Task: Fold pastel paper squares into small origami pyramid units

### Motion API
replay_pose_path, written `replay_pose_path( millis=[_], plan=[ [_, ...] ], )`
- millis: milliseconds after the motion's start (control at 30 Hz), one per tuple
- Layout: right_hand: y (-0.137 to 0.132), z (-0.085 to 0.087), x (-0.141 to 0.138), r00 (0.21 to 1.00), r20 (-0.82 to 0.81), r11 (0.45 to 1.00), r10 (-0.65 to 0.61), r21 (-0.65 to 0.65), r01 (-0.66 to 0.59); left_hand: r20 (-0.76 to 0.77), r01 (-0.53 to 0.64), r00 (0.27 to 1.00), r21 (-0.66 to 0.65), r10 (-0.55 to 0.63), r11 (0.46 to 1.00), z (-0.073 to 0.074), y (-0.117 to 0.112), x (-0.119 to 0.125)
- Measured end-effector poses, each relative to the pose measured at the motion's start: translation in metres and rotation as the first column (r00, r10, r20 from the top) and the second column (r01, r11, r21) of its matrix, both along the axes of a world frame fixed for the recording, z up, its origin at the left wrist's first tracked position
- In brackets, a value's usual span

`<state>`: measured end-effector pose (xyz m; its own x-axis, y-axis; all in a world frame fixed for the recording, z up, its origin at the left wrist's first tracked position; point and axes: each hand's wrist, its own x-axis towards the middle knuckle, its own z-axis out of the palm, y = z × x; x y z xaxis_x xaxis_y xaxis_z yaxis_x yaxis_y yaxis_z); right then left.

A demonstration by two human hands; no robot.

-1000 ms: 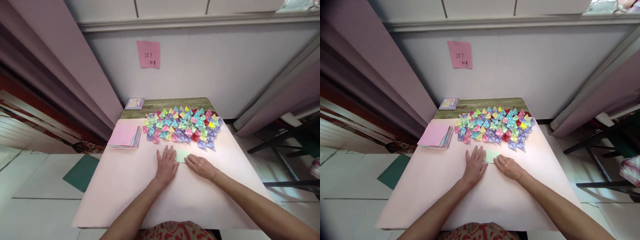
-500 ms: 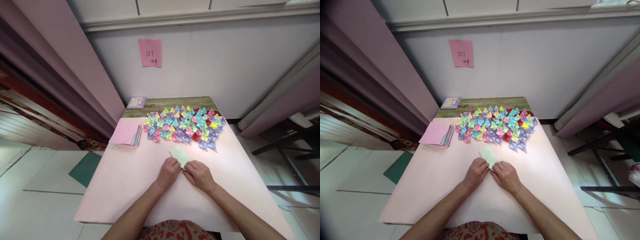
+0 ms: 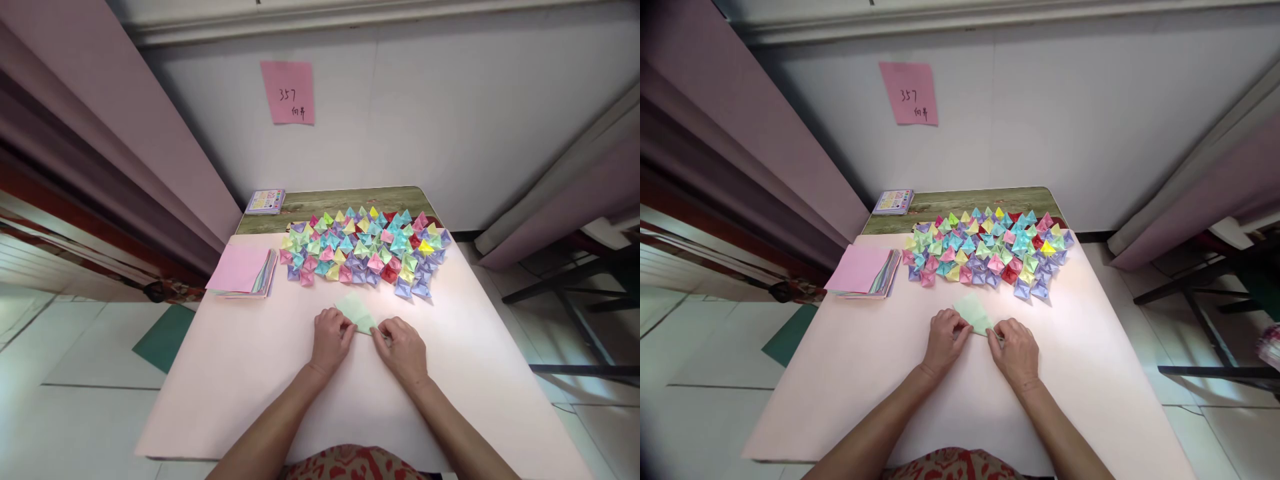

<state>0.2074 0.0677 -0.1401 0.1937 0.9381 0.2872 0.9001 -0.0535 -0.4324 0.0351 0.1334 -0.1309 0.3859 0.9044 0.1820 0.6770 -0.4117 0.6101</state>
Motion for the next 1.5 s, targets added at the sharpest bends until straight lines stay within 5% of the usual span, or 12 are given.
replay_pose_path(
  millis=[300,733,900,1000,1100,1300,1433,1500],
  plan=[
    [0.005,-0.005,0.000,0.995,0.088,0.998,-0.045,-0.037,0.049,-0.056,-0.014,0.998,0.011,0.014,1.000,0.000,0.000,0.004],
    [0.004,0.001,0.005,0.983,-0.167,0.989,-0.073,-0.139,0.050,0.042,0.022,0.999,-0.056,-0.020,0.998,0.001,0.004,-0.005],
    [-0.001,0.004,-0.001,0.996,0.058,0.998,0.068,0.002,-0.068,-0.098,0.126,0.989,0.194,-0.109,0.973,-0.005,-0.002,-0.005],
    [-0.007,0.004,0.003,0.937,0.265,0.965,0.230,0.061,-0.254,-0.298,0.304,0.933,0.363,-0.199,0.881,-0.004,-0.007,-0.003],
    [-0.011,0.002,0.013,0.849,0.393,0.918,0.352,0.030,-0.395,-0.426,0.425,0.869,0.388,-0.249,0.818,-0.004,-0.009,-0.002],
    [0.000,0.005,0.022,0.682,0.547,0.850,0.485,-0.113,-0.514,-0.377,0.394,0.888,0.331,-0.263,0.857,-0.006,-0.007,0.005],
    [0.004,0.024,0.015,0.702,0.530,0.856,0.474,-0.094,-0.508,-0.259,0.312,0.932,0.226,-0.252,0.923,0.000,-0.006,0.011],
    [0.005,0.039,0.011,0.797,0.399,0.877,0.454,-0.046,-0.478,-0.222,0.279,0.946,0.196,-0.235,0.940,0.007,-0.008,0.011]
  ],
)
